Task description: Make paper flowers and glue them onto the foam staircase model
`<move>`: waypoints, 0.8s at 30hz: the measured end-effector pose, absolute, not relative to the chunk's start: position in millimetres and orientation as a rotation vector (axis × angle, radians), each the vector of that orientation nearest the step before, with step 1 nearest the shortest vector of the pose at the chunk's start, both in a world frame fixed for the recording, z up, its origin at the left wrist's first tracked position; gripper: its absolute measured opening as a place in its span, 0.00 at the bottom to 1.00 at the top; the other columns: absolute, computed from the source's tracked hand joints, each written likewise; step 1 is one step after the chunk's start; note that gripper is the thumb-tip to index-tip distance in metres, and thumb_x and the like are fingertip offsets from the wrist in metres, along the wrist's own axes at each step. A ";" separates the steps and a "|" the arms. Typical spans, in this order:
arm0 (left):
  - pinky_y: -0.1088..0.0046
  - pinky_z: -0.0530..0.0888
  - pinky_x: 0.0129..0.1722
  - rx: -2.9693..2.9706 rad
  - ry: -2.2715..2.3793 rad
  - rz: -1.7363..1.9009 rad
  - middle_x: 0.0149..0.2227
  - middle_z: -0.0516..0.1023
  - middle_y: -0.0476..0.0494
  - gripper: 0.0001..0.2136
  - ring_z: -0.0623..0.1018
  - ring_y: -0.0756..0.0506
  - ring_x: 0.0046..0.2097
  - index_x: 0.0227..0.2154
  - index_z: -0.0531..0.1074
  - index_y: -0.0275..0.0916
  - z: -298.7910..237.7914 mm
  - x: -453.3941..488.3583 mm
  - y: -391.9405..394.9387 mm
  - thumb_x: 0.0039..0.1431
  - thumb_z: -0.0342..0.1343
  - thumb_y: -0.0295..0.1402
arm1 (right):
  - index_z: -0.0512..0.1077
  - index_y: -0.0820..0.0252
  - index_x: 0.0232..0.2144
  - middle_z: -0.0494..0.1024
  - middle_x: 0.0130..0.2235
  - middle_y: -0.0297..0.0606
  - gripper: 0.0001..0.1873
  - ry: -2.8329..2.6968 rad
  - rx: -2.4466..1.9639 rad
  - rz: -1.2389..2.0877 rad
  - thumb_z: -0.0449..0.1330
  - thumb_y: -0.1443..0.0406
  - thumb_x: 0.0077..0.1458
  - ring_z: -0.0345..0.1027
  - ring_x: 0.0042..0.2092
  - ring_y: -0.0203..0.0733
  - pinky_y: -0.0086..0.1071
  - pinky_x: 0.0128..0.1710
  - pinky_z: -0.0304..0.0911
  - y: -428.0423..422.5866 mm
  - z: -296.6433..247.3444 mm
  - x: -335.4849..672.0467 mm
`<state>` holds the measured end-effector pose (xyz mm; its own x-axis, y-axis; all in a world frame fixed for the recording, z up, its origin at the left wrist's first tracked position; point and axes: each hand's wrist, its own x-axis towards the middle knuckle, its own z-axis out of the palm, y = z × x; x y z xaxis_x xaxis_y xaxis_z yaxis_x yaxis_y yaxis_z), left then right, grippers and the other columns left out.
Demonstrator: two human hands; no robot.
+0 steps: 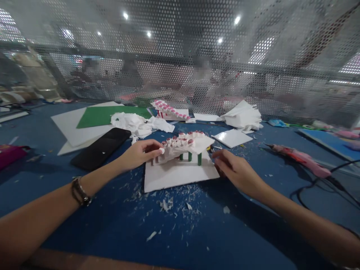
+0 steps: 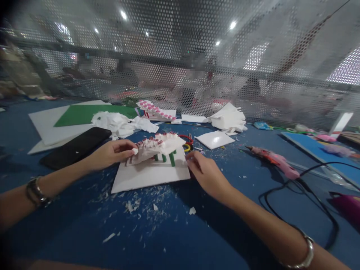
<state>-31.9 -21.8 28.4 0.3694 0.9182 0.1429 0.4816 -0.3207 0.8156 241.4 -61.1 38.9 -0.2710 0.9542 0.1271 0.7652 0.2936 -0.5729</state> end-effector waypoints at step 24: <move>0.79 0.65 0.25 1.442 1.158 1.248 0.20 0.68 0.54 0.06 0.67 0.54 0.23 0.26 0.65 0.37 33.5 -34.0 -16.6 0.42 0.53 0.32 | 0.68 0.65 0.40 0.73 0.36 0.46 0.15 -2.714 -1.555 0.120 0.46 0.65 0.55 0.69 0.36 0.44 0.36 0.36 0.63 -44.5 36.8 255.5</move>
<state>-34.0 -16.6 33.5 0.0608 0.9830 0.1734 0.0999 -0.1788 0.9788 255.5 -44.5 36.8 -0.5067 0.8617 -0.0281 0.8608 0.5038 -0.0719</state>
